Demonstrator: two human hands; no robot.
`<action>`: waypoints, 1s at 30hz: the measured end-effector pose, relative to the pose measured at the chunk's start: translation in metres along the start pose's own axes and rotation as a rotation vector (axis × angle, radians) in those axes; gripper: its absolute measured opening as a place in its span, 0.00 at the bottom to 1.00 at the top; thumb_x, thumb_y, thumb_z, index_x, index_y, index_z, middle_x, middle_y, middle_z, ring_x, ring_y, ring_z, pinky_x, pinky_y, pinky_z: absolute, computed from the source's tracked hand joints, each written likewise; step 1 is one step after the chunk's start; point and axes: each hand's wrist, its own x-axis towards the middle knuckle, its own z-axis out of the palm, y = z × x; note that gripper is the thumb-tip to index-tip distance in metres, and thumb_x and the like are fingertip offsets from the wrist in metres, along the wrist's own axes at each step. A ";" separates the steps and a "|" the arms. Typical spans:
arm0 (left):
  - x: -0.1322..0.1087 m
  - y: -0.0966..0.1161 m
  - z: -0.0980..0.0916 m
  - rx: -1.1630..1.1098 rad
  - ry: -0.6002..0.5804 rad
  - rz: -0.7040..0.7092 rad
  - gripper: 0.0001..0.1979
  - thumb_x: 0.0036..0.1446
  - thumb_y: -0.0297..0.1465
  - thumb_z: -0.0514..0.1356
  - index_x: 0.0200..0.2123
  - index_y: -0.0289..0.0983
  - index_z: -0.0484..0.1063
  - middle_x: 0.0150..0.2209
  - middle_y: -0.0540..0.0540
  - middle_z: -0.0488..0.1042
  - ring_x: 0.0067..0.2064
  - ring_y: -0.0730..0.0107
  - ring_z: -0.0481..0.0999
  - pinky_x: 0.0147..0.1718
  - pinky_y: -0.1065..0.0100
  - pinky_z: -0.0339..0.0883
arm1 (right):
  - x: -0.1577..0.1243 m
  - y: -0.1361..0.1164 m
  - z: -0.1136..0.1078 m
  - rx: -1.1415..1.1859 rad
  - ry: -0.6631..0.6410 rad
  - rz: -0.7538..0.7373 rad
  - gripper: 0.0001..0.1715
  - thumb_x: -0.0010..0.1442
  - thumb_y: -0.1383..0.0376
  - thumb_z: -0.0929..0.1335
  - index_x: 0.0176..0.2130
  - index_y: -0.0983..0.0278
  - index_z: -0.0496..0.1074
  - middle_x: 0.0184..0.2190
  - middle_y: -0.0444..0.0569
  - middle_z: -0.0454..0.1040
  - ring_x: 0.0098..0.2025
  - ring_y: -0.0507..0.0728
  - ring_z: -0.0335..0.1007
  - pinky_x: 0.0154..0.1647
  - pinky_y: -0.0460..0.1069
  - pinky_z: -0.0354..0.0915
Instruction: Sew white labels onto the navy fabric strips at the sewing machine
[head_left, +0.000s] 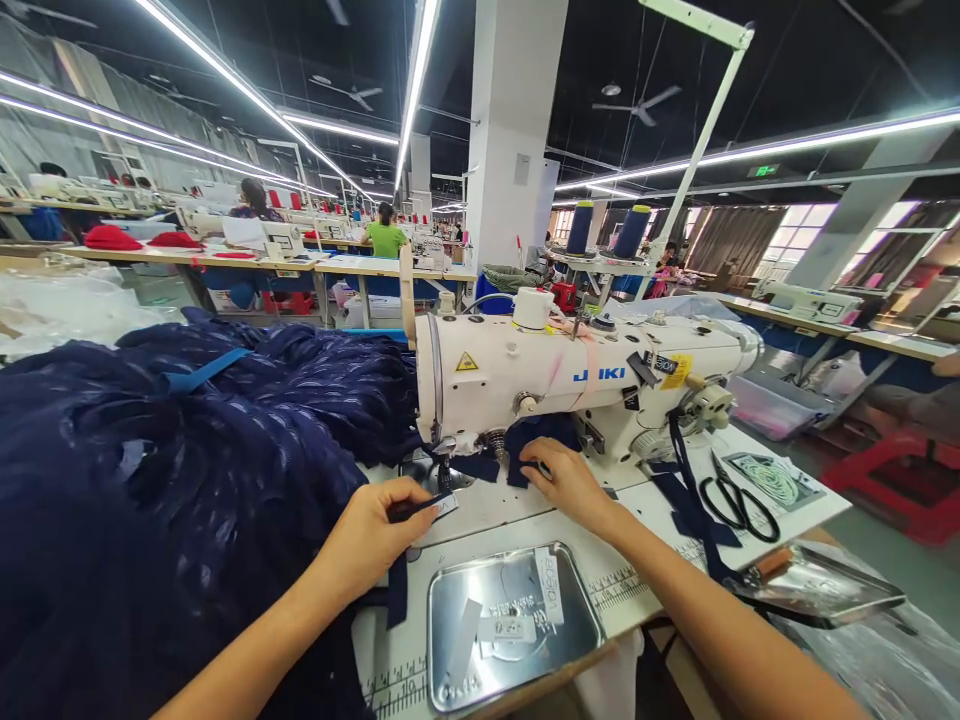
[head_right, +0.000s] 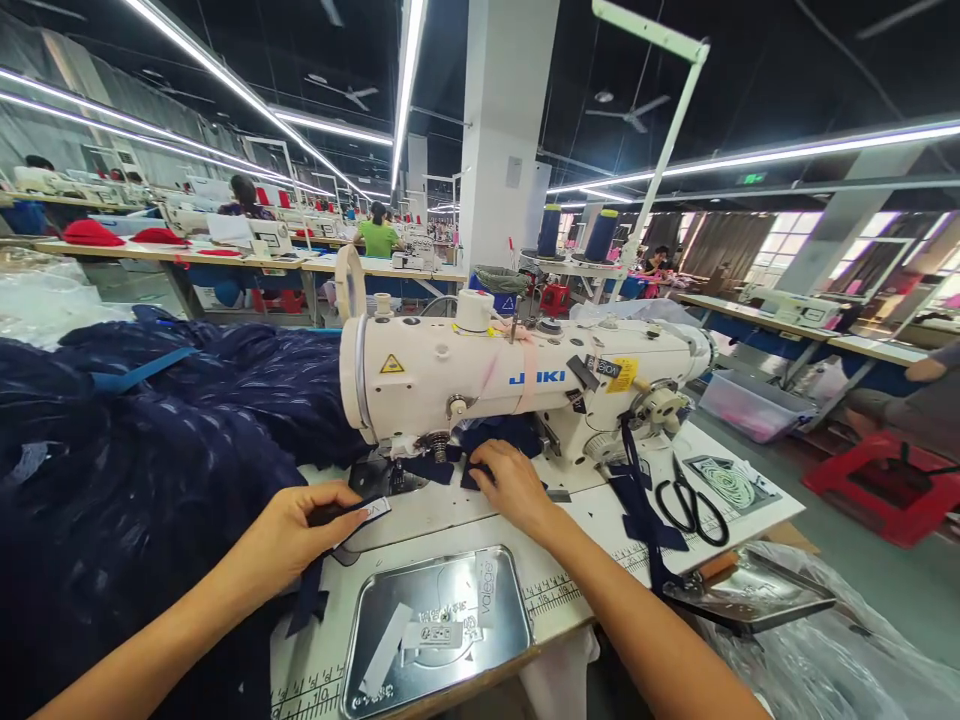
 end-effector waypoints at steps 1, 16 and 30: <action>0.003 0.002 0.002 0.193 0.068 0.151 0.10 0.50 0.33 0.54 0.23 0.35 0.70 0.22 0.50 0.68 0.23 0.73 0.65 0.24 0.71 0.58 | -0.001 0.008 -0.005 -0.133 -0.009 -0.038 0.05 0.53 0.73 0.63 0.32 0.67 0.68 0.33 0.50 0.70 0.38 0.56 0.63 0.38 0.51 0.59; 0.020 -0.039 0.018 1.243 -0.165 0.888 0.09 0.51 0.19 0.52 0.24 0.32 0.68 0.21 0.45 0.69 0.25 0.66 0.66 0.27 0.64 0.51 | 0.008 0.032 0.014 -0.679 -0.086 -0.579 0.15 0.58 0.74 0.59 0.24 0.65 0.66 0.25 0.48 0.66 0.32 0.54 0.57 0.49 0.54 0.51; 0.011 -0.046 0.017 1.248 -0.106 0.922 0.08 0.52 0.21 0.53 0.22 0.32 0.66 0.20 0.47 0.68 0.23 0.67 0.66 0.26 0.65 0.52 | 0.010 -0.045 0.064 -0.422 -0.116 -0.248 0.08 0.54 0.75 0.62 0.26 0.67 0.67 0.30 0.49 0.67 0.33 0.55 0.61 0.34 0.50 0.56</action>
